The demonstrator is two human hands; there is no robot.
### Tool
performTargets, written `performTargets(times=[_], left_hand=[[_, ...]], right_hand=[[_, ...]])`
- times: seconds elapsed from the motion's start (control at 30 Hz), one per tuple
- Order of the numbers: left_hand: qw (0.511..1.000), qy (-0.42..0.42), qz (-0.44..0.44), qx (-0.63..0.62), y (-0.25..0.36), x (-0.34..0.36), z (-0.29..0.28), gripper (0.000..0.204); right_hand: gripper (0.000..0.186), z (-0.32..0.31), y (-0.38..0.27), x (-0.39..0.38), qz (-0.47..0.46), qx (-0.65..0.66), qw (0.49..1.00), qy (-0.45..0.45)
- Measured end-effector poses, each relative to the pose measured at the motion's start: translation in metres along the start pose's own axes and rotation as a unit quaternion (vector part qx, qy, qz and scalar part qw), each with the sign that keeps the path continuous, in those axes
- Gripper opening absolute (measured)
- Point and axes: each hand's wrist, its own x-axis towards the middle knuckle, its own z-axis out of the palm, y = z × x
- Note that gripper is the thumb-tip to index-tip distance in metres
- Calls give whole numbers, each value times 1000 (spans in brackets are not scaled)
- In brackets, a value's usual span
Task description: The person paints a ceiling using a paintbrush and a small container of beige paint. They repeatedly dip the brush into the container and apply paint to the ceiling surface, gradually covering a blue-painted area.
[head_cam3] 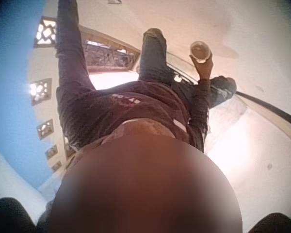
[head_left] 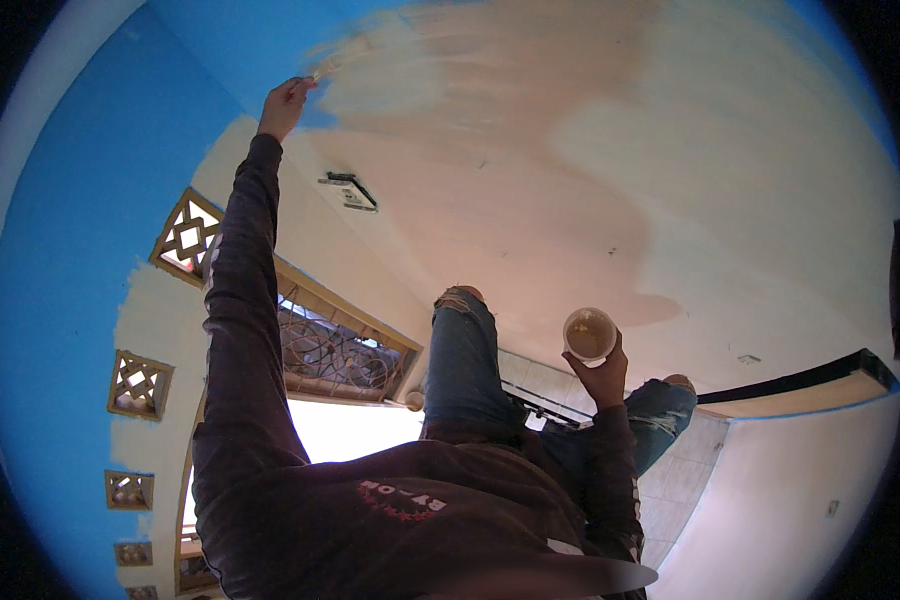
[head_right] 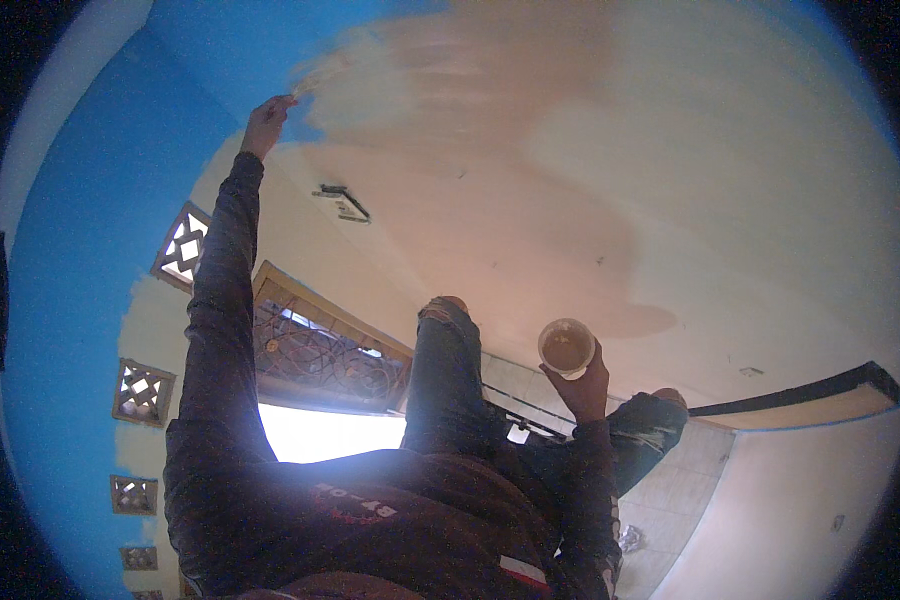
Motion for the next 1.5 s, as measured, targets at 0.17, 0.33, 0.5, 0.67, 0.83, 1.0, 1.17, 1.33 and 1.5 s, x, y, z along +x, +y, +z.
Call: performTargets(times=[0.17,0.33,0.5,0.67,0.83,1.0,1.17,1.33,1.5], left_hand=[[992,31,-27,119,-28,-2,-26,38],[949,155,-74,265,-50,-21,-36,37],[910,220,-136,323,-49,-26,-18,36],[936,189,-23,297,35,-9,38,36],[949,180,50,255,147,-29,89,37],[962,150,61,220,227,-54,110,37],[966,121,87,210,268,-66,122,36],[967,115,127,189,291,-74,128,36],[971,97,150,157,316,-86,130,35]], right_hand=[[89,2,5,0,5,-2,1000,-9],[88,3,7,0,4,-2,1000,-10],[89,3,4,1,3,-1,1000,-17],[89,4,8,1,12,-4,1000,-21],[91,3,4,1,7,-6,1000,-18],[90,2,-2,1,16,-8,1000,-19],[88,0,-9,1,15,-1,1000,-18],[88,0,-4,1,4,-3,1000,-14],[87,-2,-5,1,4,-4,1000,-9]])
